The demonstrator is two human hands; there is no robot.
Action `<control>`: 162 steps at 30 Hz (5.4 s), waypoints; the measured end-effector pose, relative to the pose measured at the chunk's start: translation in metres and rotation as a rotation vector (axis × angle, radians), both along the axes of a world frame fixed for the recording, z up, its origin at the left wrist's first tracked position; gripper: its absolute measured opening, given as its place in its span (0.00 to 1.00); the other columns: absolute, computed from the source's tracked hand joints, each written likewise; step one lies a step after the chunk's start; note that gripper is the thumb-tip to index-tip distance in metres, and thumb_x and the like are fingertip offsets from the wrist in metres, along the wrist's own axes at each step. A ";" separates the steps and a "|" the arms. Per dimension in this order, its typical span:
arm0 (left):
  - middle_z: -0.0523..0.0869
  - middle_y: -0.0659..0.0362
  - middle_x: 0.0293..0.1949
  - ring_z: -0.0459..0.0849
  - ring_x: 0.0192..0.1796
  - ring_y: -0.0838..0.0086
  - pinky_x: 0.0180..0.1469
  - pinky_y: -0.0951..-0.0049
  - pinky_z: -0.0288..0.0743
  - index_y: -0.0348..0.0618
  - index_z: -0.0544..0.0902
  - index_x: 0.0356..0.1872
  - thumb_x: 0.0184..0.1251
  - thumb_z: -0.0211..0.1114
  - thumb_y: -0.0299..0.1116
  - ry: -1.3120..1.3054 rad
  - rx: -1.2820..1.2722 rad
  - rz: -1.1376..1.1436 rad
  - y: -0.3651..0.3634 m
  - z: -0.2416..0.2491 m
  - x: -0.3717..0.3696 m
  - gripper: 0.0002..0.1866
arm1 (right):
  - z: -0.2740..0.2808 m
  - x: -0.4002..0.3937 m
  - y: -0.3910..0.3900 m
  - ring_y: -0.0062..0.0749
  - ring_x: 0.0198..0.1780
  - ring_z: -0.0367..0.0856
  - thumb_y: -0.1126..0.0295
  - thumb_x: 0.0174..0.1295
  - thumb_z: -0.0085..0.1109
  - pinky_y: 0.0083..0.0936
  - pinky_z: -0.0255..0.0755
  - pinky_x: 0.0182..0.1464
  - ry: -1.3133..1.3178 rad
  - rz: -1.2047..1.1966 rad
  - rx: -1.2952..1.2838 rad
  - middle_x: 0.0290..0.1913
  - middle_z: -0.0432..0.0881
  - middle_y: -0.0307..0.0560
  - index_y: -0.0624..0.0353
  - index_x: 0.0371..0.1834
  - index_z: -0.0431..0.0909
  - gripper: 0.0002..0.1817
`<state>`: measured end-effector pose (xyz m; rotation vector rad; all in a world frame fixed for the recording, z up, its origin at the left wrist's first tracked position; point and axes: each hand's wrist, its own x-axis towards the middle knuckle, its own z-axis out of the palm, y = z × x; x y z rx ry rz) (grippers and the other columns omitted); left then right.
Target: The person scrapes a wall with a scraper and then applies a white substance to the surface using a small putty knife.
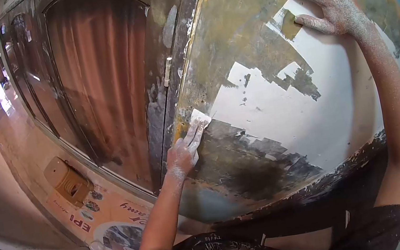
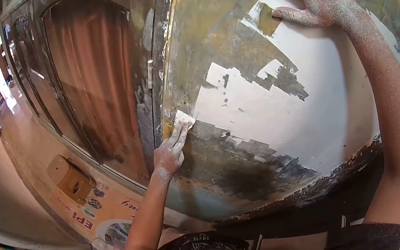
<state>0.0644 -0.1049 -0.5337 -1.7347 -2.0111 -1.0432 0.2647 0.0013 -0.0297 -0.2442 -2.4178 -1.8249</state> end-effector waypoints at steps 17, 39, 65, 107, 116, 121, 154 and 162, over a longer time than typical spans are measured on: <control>0.70 0.65 0.80 0.88 0.41 0.62 0.44 0.65 0.86 0.55 0.74 0.77 0.53 0.62 0.24 0.021 0.100 -0.046 0.003 -0.006 -0.008 0.42 | -0.006 -0.001 -0.003 0.51 0.86 0.52 0.35 0.65 0.59 0.59 0.40 0.86 0.030 0.019 0.042 0.84 0.62 0.45 0.44 0.73 0.79 0.38; 0.71 0.64 0.80 0.88 0.42 0.60 0.44 0.64 0.86 0.54 0.74 0.76 0.53 0.62 0.24 -0.034 0.065 -0.038 0.009 0.008 -0.004 0.42 | 0.001 0.003 0.024 0.41 0.86 0.54 0.33 0.67 0.54 0.53 0.37 0.89 0.029 0.198 0.141 0.85 0.62 0.30 0.35 0.80 0.70 0.40; 0.73 0.62 0.79 0.89 0.42 0.61 0.45 0.65 0.86 0.54 0.77 0.74 0.53 0.61 0.23 -0.044 0.081 -0.052 0.005 0.032 -0.007 0.40 | -0.006 0.002 0.012 0.38 0.86 0.55 0.43 0.60 0.64 0.52 0.41 0.89 0.071 0.174 0.058 0.84 0.63 0.30 0.37 0.78 0.73 0.40; 0.68 0.67 0.81 0.86 0.36 0.59 0.43 0.60 0.85 0.60 0.75 0.77 0.53 0.61 0.22 -0.074 0.283 -0.101 0.019 0.066 -0.002 0.43 | -0.017 0.001 0.023 0.38 0.87 0.51 0.38 0.66 0.59 0.53 0.36 0.89 0.068 0.208 0.109 0.86 0.58 0.27 0.32 0.81 0.68 0.39; 0.70 0.65 0.80 0.87 0.38 0.60 0.43 0.60 0.86 0.58 0.76 0.76 0.54 0.61 0.23 -0.059 0.261 -0.081 0.019 0.064 -0.003 0.41 | -0.044 -0.015 0.024 0.35 0.87 0.50 0.43 0.67 0.65 0.55 0.38 0.89 -0.079 0.282 -0.100 0.85 0.59 0.23 0.30 0.74 0.76 0.31; 0.70 0.65 0.80 0.88 0.40 0.58 0.43 0.60 0.86 0.57 0.76 0.76 0.54 0.61 0.23 -0.065 0.293 -0.100 0.021 0.074 -0.004 0.41 | -0.044 -0.013 0.027 0.36 0.87 0.52 0.42 0.65 0.66 0.54 0.41 0.89 -0.087 0.314 -0.132 0.84 0.60 0.23 0.31 0.73 0.76 0.32; 0.69 0.60 0.81 0.87 0.62 0.60 0.54 0.63 0.86 0.54 0.75 0.76 0.53 0.58 0.19 -0.039 0.208 -0.065 0.019 0.110 0.000 0.43 | -0.048 -0.013 0.026 0.31 0.85 0.56 0.41 0.66 0.65 0.49 0.46 0.88 -0.044 0.318 -0.110 0.83 0.64 0.23 0.32 0.70 0.79 0.30; 0.69 0.64 0.81 0.90 0.54 0.59 0.50 0.62 0.86 0.54 0.74 0.77 0.54 0.58 0.21 -0.023 0.172 -0.027 0.018 0.121 0.001 0.42 | -0.048 -0.012 0.025 0.31 0.85 0.57 0.42 0.66 0.65 0.48 0.46 0.88 -0.018 0.324 -0.117 0.83 0.64 0.23 0.32 0.72 0.78 0.30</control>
